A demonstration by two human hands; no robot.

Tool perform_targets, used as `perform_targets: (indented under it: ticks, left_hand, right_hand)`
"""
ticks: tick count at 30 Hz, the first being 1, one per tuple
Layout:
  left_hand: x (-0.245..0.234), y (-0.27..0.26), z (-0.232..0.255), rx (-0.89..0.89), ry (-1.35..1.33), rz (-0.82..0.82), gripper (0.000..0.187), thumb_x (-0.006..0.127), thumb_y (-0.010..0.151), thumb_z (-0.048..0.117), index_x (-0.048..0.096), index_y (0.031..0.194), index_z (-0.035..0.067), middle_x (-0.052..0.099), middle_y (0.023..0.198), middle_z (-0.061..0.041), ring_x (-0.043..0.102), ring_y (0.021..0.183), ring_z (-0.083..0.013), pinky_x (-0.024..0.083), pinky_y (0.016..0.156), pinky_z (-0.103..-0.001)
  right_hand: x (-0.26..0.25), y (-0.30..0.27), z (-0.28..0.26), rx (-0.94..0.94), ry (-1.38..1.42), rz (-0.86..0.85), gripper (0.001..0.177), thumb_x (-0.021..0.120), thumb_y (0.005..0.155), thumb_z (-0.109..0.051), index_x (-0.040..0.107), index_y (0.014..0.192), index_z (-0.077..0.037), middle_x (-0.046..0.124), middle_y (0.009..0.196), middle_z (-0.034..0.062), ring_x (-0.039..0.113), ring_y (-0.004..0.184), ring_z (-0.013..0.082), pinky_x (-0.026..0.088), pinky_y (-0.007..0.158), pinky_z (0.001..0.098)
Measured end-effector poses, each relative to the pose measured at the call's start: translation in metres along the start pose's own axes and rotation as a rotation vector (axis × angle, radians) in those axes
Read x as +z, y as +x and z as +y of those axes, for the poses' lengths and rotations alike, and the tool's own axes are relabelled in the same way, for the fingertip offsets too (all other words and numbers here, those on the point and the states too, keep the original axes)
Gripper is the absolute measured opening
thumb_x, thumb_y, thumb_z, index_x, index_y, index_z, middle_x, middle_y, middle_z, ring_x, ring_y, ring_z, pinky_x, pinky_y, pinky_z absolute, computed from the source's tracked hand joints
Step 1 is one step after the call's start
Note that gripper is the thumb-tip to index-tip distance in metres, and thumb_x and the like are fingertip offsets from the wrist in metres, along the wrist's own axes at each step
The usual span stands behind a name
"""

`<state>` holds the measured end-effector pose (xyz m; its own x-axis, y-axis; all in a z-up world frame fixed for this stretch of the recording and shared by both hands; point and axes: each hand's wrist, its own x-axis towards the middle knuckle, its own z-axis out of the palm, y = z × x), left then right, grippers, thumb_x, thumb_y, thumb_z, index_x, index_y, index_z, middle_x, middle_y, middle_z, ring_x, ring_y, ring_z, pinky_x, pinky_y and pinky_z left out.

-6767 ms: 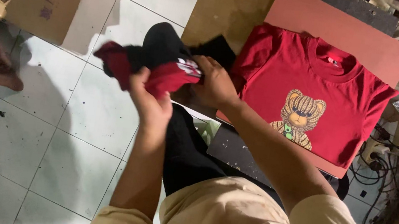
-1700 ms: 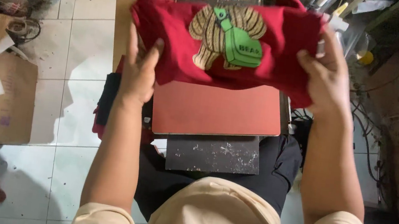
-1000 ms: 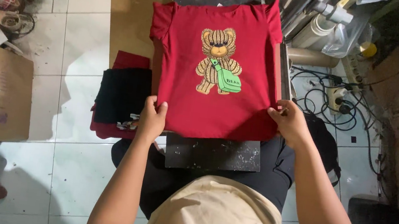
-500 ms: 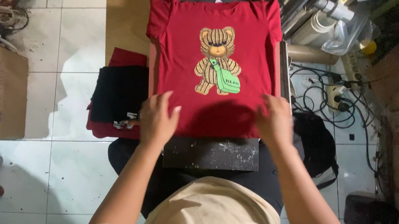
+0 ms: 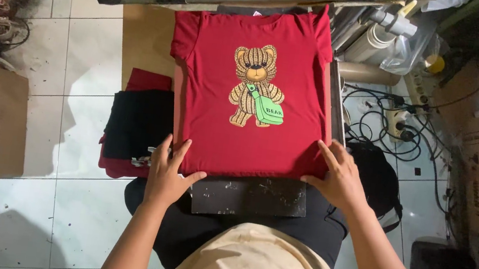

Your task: The person operates a heat press machine, placing a red t-shirt with a bear graphic onto the press and smoothing it out. They then remove the shirt, fold it, and place it on a stack. The person repeats this process with a black t-shirt, pressing and folding it as well.

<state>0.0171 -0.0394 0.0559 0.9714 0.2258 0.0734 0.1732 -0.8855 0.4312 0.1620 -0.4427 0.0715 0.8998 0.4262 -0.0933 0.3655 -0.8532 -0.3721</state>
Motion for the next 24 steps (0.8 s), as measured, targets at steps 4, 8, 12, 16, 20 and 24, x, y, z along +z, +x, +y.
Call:
perform_targets:
  ticks: [4,8,12,16,20,24]
  left_hand:
    - [0.023,-0.012,-0.010,-0.112,-0.058,-0.057,0.095,0.081,0.076,0.062,0.044,0.158,0.032,0.045,0.148,-0.022,0.055,0.131,-0.0442,0.051,0.105,-0.054]
    - [0.019,-0.013,-0.007,-0.167,-0.104,-0.052,0.098,0.084,0.073,0.058,0.043,0.158,0.030,0.045,0.150,-0.022,0.055,0.132,-0.0445,0.051,0.106,-0.055]
    - [0.028,-0.015,-0.015,-0.105,-0.075,0.064,0.097,0.088,0.070,0.056,0.051,0.154,0.026,0.051,0.146,-0.023,0.059,0.126,-0.0455,0.052,0.102,-0.056]
    - [0.032,-0.013,-0.019,-0.080,-0.045,0.090,0.097,0.087,0.069,0.060,0.052,0.153,0.027,0.053,0.145,-0.021,0.060,0.125,-0.0444,0.052,0.101,-0.057]
    - [0.042,-0.001,-0.027,-0.057,-0.009,0.115,0.098,0.084,0.067,0.065,0.054,0.152,0.027,0.056,0.141,-0.022,0.063,0.121,-0.0443,0.052,0.099,-0.058]
    - [0.050,0.021,-0.030,-0.055,-0.018,0.156,0.098,0.086,0.066,0.063,0.056,0.150,0.024,0.056,0.143,-0.021,0.062,0.124,-0.0434,0.051,0.102,-0.055]
  right_hand:
    - [0.034,-0.012,0.025,-0.032,0.029,0.092,0.092,0.087,0.073,-0.040,0.051,0.155,-0.020,0.057,0.135,0.0171,0.065,0.120,0.0386,0.056,0.095,0.0452]
    - [0.043,-0.017,0.028,-0.084,-0.013,0.212,0.086,0.085,0.076,-0.044,0.055,0.152,-0.017,0.059,0.135,0.0180,0.064,0.119,0.0365,0.053,0.095,0.0458]
    - [0.051,-0.019,0.032,-0.103,-0.013,0.271,0.080,0.082,0.078,-0.048,0.059,0.148,-0.015,0.060,0.135,0.0177,0.065,0.115,0.0359,0.051,0.091,0.0478]
    - [0.046,-0.016,0.029,-0.122,-0.059,0.295,0.080,0.080,0.078,-0.052,0.060,0.147,-0.017,0.061,0.136,0.0153,0.065,0.113,0.0317,0.049,0.093,0.0448]
    - [0.043,-0.003,0.031,-0.125,-0.099,0.295,0.080,0.080,0.078,-0.053,0.060,0.147,-0.019,0.062,0.137,0.0133,0.065,0.114,0.0293,0.046,0.094,0.0444]
    - [0.043,0.020,0.029,-0.104,-0.079,0.322,0.079,0.081,0.077,-0.051,0.062,0.146,-0.018,0.063,0.137,0.0126,0.066,0.113,0.0293,0.045,0.094,0.0448]
